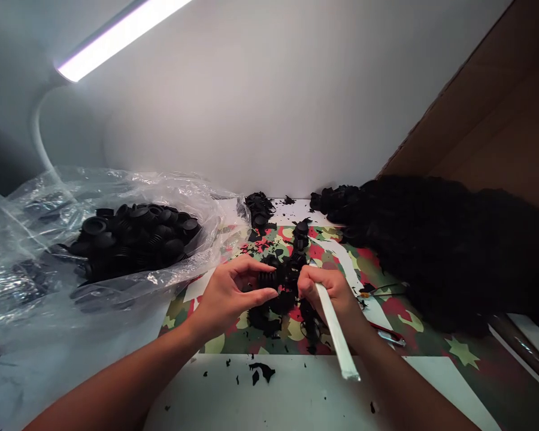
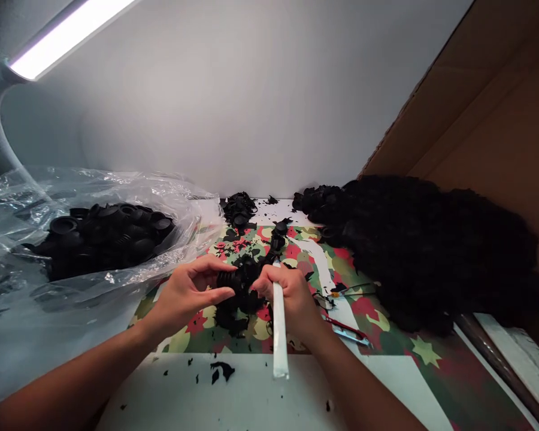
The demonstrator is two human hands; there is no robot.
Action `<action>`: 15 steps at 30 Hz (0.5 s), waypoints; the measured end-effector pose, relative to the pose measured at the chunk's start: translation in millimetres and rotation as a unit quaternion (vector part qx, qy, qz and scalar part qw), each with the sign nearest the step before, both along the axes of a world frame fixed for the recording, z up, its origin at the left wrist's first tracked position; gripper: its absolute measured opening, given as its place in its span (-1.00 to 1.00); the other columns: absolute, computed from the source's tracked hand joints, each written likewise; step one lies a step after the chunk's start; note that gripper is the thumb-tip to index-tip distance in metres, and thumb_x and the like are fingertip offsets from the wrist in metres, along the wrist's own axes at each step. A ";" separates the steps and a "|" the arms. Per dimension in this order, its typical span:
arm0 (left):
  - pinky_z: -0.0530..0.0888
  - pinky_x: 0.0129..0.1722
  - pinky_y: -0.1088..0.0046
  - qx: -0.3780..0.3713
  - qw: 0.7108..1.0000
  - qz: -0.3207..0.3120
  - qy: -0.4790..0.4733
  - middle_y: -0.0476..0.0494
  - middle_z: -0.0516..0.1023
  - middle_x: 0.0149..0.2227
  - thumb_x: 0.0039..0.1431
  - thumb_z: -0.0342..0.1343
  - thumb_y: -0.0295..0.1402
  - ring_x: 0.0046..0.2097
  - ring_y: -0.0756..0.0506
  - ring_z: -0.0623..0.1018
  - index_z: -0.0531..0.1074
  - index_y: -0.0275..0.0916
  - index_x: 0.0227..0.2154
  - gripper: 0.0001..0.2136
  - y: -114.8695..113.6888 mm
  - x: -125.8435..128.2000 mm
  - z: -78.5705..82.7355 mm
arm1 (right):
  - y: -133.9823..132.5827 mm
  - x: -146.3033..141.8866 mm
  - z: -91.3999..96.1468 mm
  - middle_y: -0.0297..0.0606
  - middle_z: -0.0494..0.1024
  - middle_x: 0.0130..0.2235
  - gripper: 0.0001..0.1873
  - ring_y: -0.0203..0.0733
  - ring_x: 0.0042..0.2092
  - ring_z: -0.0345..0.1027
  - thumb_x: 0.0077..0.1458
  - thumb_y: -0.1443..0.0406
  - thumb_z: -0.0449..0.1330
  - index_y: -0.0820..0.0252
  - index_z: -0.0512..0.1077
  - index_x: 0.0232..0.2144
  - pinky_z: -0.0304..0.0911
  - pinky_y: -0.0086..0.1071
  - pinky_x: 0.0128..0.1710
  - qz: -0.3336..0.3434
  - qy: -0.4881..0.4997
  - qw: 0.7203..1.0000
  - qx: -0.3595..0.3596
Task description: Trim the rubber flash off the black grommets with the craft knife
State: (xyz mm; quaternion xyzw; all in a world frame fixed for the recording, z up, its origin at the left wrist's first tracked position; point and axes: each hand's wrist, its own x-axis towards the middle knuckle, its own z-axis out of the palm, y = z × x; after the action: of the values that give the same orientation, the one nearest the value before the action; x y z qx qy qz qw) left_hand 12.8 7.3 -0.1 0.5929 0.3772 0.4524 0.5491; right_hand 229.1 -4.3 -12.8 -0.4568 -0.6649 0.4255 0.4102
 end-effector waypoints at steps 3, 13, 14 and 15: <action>0.53 -0.30 0.52 -0.010 1.000 0.002 -0.004 -0.08 0.59 -0.32 -0.05 0.43 -0.42 -0.30 -0.03 0.56 0.62 -0.24 -0.21 -0.72 0.4 -0.7 -1.0 | -0.6 -3.7 5.2 -0.30 0.44 -0.47 -0.72 -0.24 -0.42 0.26 0.19 0.15 0.25 0.19 0.48 -0.48 0.13 -0.35 -0.38 -0.002 -0.041 0.999 0.012; 0.60 -0.28 0.40 -0.094 0.994 -0.020 -0.052 -0.10 0.60 -0.36 -0.18 0.50 -0.42 -0.32 -0.10 0.60 0.62 -0.28 -0.22 -0.63 1.1 2.2 -3.2 | -3.3 -8.9 8.5 -0.38 0.24 -0.61 -0.44 -0.33 -0.54 0.03 0.16 -0.15 0.17 0.21 0.46 -0.53 -0.05 -0.41 -0.54 -0.015 0.037 0.998 -0.041; 0.59 -0.30 0.40 -0.080 0.996 -0.016 -0.044 -0.10 0.59 -0.36 -0.19 0.51 -0.41 -0.31 -0.10 0.59 0.63 -0.27 -0.23 -0.63 0.9 2.6 -3.5 | -4.2 -10.8 9.3 -0.38 0.26 -0.59 -0.46 -0.32 -0.53 0.04 0.14 -0.15 0.19 0.22 0.50 -0.46 -0.05 -0.41 -0.54 -0.016 0.043 0.998 -0.048; 0.59 -0.30 0.42 -0.060 0.998 -0.011 -0.033 -0.11 0.58 -0.35 -0.20 0.51 -0.40 -0.31 -0.09 0.58 0.63 -0.27 -0.24 -0.63 0.5 3.0 -3.8 | -5.3 -13.2 9.9 -0.38 0.28 -0.57 -0.49 -0.32 -0.53 0.05 0.13 -0.14 0.22 0.21 0.52 -0.40 -0.04 -0.42 -0.55 -0.014 0.050 0.997 -0.057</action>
State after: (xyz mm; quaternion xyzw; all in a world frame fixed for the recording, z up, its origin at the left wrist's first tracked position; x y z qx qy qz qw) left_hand 15.9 7.8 -3.9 0.5478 0.3793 0.4423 0.6004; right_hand 215.9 -9.6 -2.9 -0.4669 -0.6116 0.4793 0.4222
